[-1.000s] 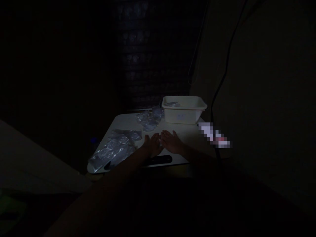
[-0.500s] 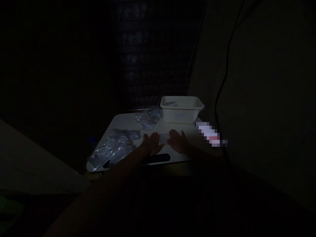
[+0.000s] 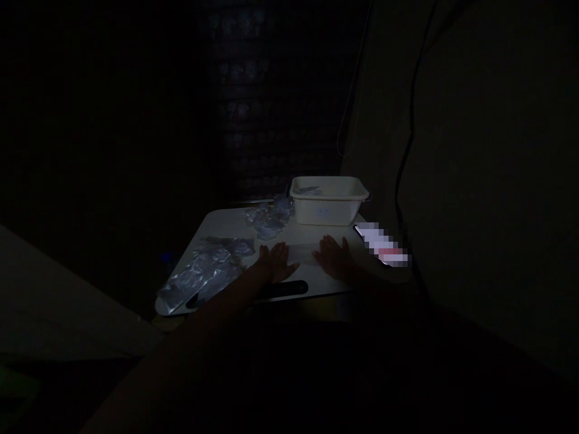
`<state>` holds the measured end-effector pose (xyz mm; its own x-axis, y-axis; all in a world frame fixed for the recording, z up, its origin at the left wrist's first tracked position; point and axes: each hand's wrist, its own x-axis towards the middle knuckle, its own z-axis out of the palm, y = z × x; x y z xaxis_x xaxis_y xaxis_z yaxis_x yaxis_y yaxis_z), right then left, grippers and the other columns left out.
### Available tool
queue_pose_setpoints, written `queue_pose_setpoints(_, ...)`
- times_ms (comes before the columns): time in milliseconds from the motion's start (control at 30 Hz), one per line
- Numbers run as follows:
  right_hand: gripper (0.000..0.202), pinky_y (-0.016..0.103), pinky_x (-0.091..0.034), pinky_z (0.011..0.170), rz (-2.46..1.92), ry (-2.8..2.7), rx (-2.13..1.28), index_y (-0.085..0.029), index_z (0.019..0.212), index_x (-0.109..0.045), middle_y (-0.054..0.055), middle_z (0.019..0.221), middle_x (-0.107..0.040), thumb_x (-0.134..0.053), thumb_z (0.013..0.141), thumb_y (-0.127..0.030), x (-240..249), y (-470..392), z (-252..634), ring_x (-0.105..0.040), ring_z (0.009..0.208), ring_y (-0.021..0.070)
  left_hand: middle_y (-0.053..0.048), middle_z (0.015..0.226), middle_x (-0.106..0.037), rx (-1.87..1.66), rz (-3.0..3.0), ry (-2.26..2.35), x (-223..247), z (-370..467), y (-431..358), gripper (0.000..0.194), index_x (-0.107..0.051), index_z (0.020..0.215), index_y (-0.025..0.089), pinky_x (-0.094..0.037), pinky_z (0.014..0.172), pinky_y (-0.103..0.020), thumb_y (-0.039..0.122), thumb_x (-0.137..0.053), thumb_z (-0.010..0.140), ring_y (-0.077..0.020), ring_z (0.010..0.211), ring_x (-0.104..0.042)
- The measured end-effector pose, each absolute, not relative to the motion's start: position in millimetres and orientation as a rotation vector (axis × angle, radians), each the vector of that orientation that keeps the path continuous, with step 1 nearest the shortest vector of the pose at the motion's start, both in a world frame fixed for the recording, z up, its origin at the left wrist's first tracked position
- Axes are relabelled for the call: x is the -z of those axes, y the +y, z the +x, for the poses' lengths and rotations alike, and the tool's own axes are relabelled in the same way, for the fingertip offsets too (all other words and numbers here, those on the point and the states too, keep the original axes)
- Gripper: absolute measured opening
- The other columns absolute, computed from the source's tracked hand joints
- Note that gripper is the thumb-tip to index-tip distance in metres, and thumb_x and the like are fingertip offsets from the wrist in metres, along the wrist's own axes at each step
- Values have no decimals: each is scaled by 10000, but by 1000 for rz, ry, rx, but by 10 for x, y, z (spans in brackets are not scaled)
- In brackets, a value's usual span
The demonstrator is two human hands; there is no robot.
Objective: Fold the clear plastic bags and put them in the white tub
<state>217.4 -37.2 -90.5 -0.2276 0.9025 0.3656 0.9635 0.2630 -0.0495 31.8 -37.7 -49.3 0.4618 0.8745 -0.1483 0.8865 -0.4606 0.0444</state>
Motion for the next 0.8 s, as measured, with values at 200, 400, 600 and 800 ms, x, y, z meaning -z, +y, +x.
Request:
queue_pose_setpoints(200,322,469,-235,863,-1865,-2177,239,-173,890,-567,103,1088,-507,-273,801,-271,626,-260,2205,-401,1038,233,-155,1276,-300,87,2615,1502,360,321,-336,515,-406,1144,125,-98,901,-535,446,-236,780,-288,1181,-205)
queue_pose_setpoints(400,271,375,-336,750,-1955,-2249,140,-196,858,-573,79,985,-534,-324,766,-252,469,-135,2034,-428,954,222,-153,940,-562,32,2783,1558,261,375,-267,290,-554,869,120,-326,775,-453,242,-319,748,-265,897,-498)
queue_pose_setpoints(600,262,402,-304,769,-1961,-2263,173,-193,853,-568,103,1000,-516,-332,762,-260,576,-15,1967,-386,969,240,-118,908,-577,-52,2672,1628,338,386,-161,282,-553,844,137,-398,668,-324,251,-314,749,-225,833,-532)
queue_pose_setpoints(800,252,391,-297,745,-1828,-2323,298,-145,867,-571,142,1039,-492,-364,749,-227,565,4,1981,-364,984,257,-100,911,-582,-216,2458,1624,384,334,-76,275,-559,839,125,-388,685,-257,237,-320,764,-176,821,-531)
